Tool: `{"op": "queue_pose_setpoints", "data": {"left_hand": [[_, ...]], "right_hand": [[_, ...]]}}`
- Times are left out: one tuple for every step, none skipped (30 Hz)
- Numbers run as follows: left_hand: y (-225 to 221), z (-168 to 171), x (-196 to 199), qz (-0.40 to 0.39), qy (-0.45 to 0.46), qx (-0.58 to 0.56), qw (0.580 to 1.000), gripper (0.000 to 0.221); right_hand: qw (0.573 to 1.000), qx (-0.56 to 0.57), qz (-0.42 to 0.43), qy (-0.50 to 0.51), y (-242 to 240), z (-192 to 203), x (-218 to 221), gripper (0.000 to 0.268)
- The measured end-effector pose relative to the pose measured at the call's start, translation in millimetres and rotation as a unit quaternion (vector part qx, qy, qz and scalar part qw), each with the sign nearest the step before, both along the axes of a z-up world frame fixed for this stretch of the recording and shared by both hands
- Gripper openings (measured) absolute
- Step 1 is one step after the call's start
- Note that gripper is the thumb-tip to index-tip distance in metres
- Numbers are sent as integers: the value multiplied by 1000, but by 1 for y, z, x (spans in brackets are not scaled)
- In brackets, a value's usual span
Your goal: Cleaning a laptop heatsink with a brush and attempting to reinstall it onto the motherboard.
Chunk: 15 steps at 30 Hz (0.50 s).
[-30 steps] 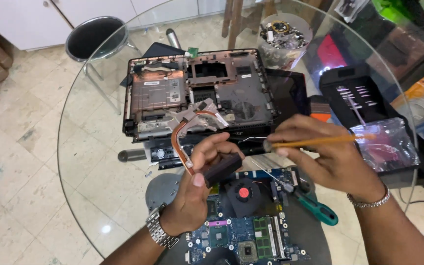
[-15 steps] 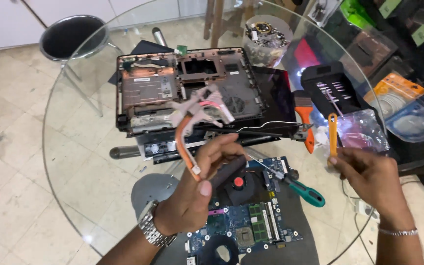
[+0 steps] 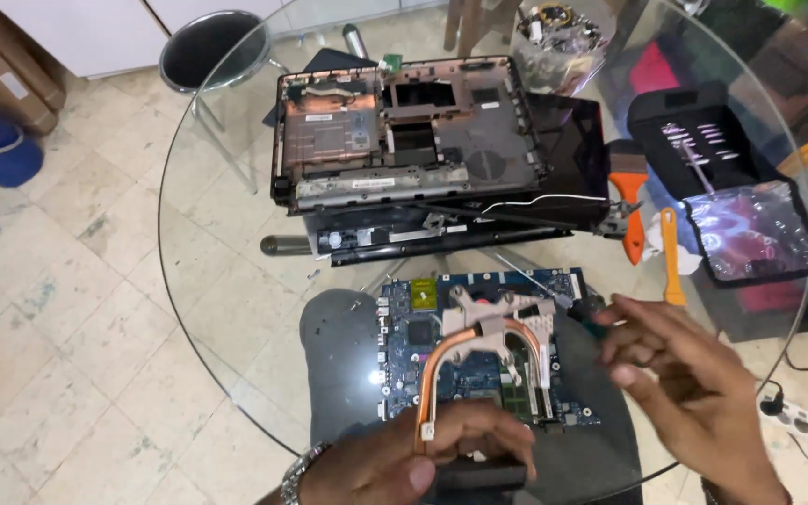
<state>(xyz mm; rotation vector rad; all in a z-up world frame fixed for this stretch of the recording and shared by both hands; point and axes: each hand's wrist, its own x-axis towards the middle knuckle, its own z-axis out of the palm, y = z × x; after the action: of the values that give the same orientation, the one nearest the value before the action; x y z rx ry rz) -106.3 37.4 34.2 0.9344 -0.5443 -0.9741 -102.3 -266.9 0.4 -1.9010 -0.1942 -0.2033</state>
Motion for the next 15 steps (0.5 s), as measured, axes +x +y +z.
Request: {"op": "queue_pose_setpoints", "data": {"left_hand": [[1,-9,-6,4,6,4,1000,86],[1,-17,-13,-12,-4,-9,1000,82],[3,-26,-20,-28,-13,-22,999,79],[2,-39,-27,-21,-8,-22,1000,79],[2,-52,-35,-23,29,-1,999,76],[3,-65,-41,-26,64,20,997,73],[6,-71,-47,-19,68,20,997,73],[9,-78,-53,-4,83,39,996,75],[11,-85,-58,12,98,59,993,77],[12,-84,-62,14,101,58,993,77],[13,-83,-66,57,75,63,994,78],[13,-83,-69,97,48,67,992,80],[13,-82,-70,97,49,65,992,80],[14,-81,-73,134,60,101,984,72],[15,-80,-75,169,71,138,973,66]], "right_hand": [[1000,4,4,6,6,-3,-1,58],[996,37,53,54,12,-5,-3,60],[987,71,100,102,18,-7,-5,61],[986,71,106,108,20,-12,-6,61],[985,62,73,141,23,-17,-7,47],[983,52,40,172,26,-21,-8,34],[982,51,47,176,25,-25,-9,34],[970,57,30,236,25,-28,-10,39],[954,61,13,295,24,-32,-12,43],[953,60,16,297,27,-31,-12,43],[957,53,8,286,30,-31,-12,40],[961,46,-2,274,32,-30,-13,37],[960,44,-2,275,33,-29,-13,37],[963,28,-5,267,35,-29,-15,33],[966,13,-7,260,36,-29,-16,29]]}}
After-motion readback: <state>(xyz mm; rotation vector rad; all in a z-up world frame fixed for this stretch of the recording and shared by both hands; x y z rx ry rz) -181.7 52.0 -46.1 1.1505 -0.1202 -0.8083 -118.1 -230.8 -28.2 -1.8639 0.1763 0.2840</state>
